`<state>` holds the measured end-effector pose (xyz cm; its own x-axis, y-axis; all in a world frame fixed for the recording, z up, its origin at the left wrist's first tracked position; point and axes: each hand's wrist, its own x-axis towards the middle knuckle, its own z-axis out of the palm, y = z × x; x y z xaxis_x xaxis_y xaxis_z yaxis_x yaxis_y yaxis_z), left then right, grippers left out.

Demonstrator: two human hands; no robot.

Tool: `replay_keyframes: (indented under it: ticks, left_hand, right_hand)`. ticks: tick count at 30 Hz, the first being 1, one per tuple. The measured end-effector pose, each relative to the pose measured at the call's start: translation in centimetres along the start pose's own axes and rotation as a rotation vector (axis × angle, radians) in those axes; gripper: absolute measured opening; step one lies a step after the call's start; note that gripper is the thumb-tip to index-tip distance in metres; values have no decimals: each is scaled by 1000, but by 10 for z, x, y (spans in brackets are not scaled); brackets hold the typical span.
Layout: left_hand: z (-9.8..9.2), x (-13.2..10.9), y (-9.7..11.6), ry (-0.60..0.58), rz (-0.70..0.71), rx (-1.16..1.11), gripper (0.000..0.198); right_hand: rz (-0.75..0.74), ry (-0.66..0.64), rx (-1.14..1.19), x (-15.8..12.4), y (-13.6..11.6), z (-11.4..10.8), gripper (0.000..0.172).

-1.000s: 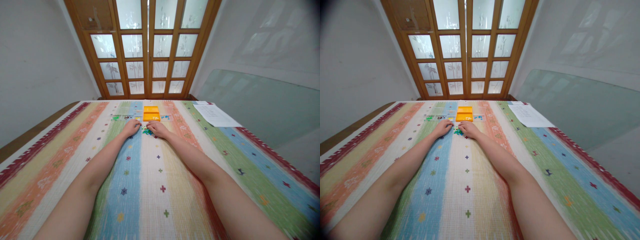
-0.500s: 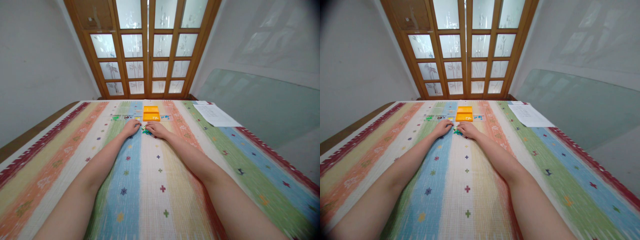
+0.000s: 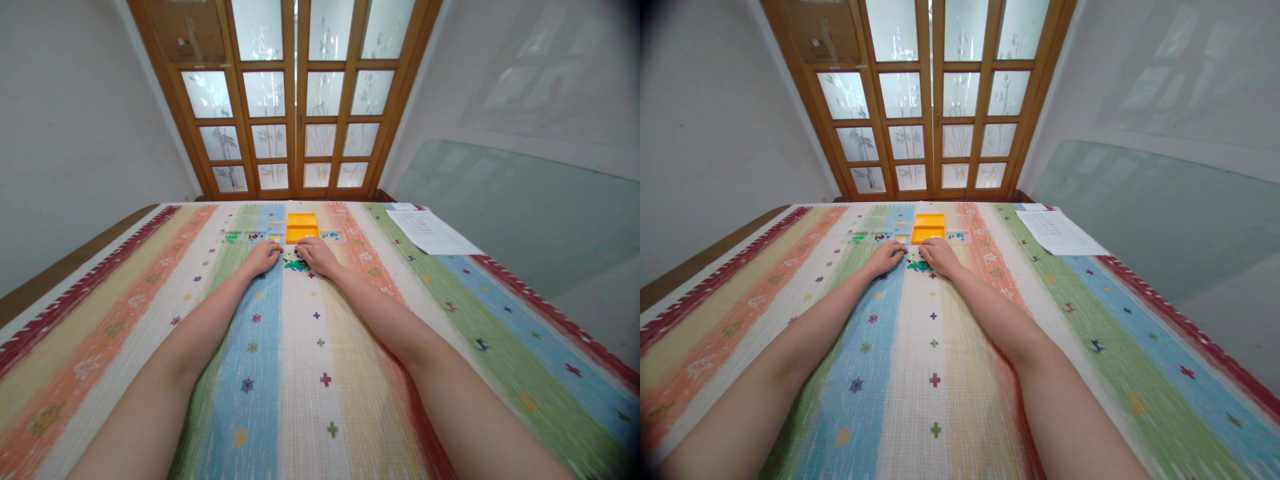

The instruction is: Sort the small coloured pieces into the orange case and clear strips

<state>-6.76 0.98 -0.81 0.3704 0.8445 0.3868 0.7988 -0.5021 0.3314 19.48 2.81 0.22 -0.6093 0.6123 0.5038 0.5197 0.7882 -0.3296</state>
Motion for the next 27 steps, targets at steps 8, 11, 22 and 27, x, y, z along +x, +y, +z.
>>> replay_keyframes:
  ticks: [8, 11, 22, 27]
  left_hand:
    - [-2, 0, 16, -35, 103, -38, 30]
    - [-5, 0, 21, -69, 152, -45, 32]
    - [-10, 0, 31, -125, 203, -35, 32]
    - [-6, 1, 27, -117, 186, -39, 33]
  right_hand:
    - [183, 245, -45, 1, 23, 2, 50]
    - [223, 257, -46, 1, 29, 4, 48]
    - [231, 174, -99, -1, 33, 10, 43]
    - [222, 171, -109, -1, 33, 9, 44]
